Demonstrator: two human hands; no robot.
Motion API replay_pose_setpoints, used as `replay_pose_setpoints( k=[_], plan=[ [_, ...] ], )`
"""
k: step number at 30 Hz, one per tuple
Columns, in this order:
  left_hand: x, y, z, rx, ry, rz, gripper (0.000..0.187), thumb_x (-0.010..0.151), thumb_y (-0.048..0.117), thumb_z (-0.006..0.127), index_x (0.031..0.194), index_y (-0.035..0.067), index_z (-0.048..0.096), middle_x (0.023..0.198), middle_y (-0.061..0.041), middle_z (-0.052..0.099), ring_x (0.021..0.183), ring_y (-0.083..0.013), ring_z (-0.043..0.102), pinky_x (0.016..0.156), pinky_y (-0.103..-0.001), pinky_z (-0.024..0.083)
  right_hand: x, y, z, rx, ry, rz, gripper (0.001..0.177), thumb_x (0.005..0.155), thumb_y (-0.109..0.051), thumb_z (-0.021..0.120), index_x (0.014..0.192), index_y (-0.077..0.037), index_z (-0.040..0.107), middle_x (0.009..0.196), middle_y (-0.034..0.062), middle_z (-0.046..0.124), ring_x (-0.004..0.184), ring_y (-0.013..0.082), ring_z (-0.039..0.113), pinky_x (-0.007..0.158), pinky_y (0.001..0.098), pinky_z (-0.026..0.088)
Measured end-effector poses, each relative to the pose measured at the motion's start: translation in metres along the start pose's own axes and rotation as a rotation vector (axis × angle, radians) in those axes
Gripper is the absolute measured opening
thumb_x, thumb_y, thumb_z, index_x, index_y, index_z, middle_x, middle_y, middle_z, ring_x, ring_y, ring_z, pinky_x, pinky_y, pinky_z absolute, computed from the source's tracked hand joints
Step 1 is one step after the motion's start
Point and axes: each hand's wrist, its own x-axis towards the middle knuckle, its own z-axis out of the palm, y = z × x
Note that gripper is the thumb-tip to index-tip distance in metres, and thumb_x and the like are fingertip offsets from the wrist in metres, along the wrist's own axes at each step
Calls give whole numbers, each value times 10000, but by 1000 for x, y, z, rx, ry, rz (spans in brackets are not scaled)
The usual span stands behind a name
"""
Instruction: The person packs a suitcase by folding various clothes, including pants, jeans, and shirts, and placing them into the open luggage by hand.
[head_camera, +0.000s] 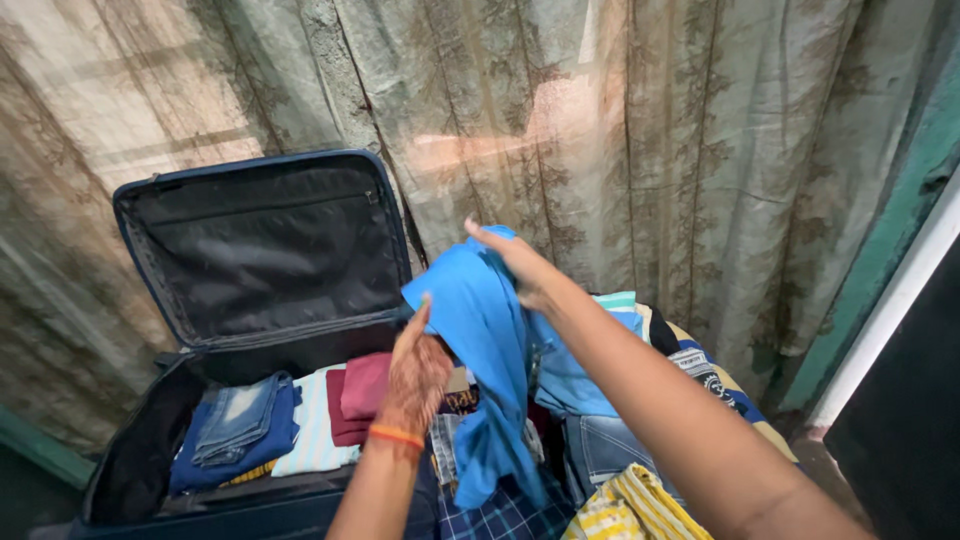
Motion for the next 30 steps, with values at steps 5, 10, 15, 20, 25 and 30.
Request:
replay_pose_setpoints(
  k=[5, 10, 15, 20, 25, 30],
  plan=[
    [29, 26, 20, 17, -35, 148, 395, 916, -10, 668, 1304, 15, 599, 1194, -77, 711, 1070, -204, 718, 960, -363, 582, -20, -8, 17, 10, 116, 116, 536, 903, -542, 652, 1182, -86, 690, 1102, 22, 772, 981, 135, 735, 863, 336, 583],
    [69, 47, -3, 138, -51, 178, 353, 906, -52, 681, 1248, 13, 619, 1112, -101, 713, 973, -228, 723, 903, -386, 577, -14, 16, 1, -114, -146, -59, 375, 1080, -408, 701, 1099, -34, 729, 926, 31, 681, 763, 127, 588, 639, 292, 445],
    [109, 69, -64, 361, 208, 334, 188, 940, 59, 737, 1071, -57, 667, 978, -97, 712, 845, -207, 685, 787, -352, 570, 4, 18, -7, -88, 146, -213, 322, 1019, -341, 638, 988, -34, 728, 864, 34, 720, 719, 120, 651, 650, 284, 522],
    [116, 109, -89, 335, 321, 230, 122, 873, 82, 744, 935, 15, 663, 870, -78, 711, 742, -189, 690, 704, -335, 586, 2, 5, -3, 49, 146, -384, 320, 1030, -297, 607, 947, -8, 718, 855, 34, 757, 729, 114, 689, 709, 274, 566],
    [79, 135, -60, 1130, 500, 450, 442, 938, 234, 879, 830, -43, 552, 693, -38, 586, 602, -200, 483, 575, -387, 390, -19, -26, 10, -961, 518, -553, 435, 1035, -380, 685, 812, -6, 689, 661, 122, 593, 660, 203, 540, 632, 400, 441],
    [38, 136, -14, 1910, 607, 679, 347, 956, 452, 742, 850, 122, 745, 799, -117, 698, 788, -341, 636, 819, -484, 450, -54, -28, 33, -1503, 799, -1159, 321, 948, -371, 705, 781, -98, 717, 817, 111, 671, 773, 338, 627, 723, 453, 445]
  ],
)
